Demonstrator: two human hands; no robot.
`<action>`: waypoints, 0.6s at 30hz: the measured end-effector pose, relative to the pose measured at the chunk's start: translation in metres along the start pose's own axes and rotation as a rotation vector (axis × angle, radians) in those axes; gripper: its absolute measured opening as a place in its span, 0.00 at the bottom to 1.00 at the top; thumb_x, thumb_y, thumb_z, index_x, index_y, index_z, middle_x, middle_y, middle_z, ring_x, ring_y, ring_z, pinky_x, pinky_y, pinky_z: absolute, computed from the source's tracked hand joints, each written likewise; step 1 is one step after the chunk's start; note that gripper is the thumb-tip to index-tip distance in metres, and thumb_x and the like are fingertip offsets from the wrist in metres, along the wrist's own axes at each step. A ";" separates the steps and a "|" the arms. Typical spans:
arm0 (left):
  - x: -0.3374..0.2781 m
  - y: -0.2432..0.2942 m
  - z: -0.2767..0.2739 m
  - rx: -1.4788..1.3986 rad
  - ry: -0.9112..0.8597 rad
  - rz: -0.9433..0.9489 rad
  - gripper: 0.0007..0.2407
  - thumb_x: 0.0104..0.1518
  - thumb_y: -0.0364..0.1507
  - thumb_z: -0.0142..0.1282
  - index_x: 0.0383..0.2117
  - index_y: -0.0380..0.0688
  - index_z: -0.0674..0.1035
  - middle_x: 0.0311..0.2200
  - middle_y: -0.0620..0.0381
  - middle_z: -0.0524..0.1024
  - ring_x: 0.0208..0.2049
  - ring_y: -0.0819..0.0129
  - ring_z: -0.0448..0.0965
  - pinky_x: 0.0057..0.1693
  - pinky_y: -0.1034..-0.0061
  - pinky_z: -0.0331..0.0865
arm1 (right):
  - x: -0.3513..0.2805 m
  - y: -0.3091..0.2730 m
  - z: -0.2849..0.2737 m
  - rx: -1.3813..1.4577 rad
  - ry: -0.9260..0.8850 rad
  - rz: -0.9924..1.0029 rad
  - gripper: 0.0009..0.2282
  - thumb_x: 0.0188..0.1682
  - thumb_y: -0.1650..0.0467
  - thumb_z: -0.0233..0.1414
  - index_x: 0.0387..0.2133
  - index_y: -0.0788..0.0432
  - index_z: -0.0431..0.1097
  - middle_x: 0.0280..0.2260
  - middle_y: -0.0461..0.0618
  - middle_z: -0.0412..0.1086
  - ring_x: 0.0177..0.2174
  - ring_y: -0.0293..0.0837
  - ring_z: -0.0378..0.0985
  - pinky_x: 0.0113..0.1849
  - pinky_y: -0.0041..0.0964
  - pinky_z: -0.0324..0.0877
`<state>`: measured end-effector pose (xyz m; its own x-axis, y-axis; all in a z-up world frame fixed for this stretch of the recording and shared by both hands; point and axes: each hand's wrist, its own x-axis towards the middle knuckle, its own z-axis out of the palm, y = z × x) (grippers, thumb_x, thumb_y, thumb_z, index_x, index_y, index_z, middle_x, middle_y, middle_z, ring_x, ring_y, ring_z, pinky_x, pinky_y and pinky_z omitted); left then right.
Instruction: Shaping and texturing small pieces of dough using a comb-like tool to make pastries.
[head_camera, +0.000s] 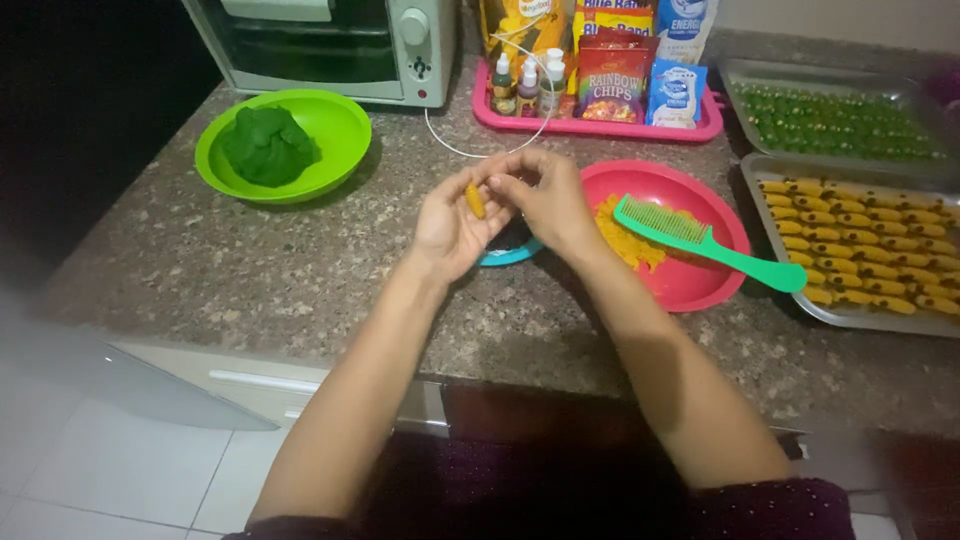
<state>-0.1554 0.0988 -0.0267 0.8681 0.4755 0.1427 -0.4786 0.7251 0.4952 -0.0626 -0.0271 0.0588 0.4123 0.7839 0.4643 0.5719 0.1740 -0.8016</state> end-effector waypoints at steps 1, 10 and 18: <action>-0.001 -0.001 0.003 0.009 0.018 -0.014 0.20 0.62 0.38 0.47 0.57 0.45 0.77 0.50 0.53 0.80 0.45 0.67 0.81 0.54 0.69 0.78 | -0.001 -0.003 0.000 0.022 0.001 0.009 0.04 0.44 0.70 0.63 0.32 0.55 0.80 0.29 0.48 0.77 0.31 0.40 0.74 0.36 0.34 0.69; -0.031 0.021 0.044 0.119 0.099 0.154 0.22 0.63 0.39 0.45 0.61 0.47 0.73 0.58 0.55 0.76 0.54 0.63 0.79 0.58 0.69 0.76 | -0.011 -0.037 -0.020 -0.609 0.103 -0.061 0.05 0.45 0.63 0.65 0.29 0.43 0.76 0.30 0.39 0.73 0.39 0.51 0.75 0.41 0.52 0.65; -0.032 0.016 0.048 0.101 0.026 0.075 0.22 0.64 0.38 0.42 0.63 0.46 0.71 0.59 0.53 0.75 0.55 0.61 0.80 0.58 0.67 0.77 | -0.011 -0.030 -0.019 -0.754 0.153 -0.061 0.05 0.46 0.63 0.64 0.30 0.43 0.75 0.31 0.42 0.70 0.40 0.52 0.74 0.45 0.60 0.63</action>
<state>-0.1844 0.0715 0.0181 0.8262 0.5400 0.1606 -0.5248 0.6341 0.5679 -0.0706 -0.0527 0.0850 0.4267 0.6855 0.5899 0.9026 -0.2817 -0.3254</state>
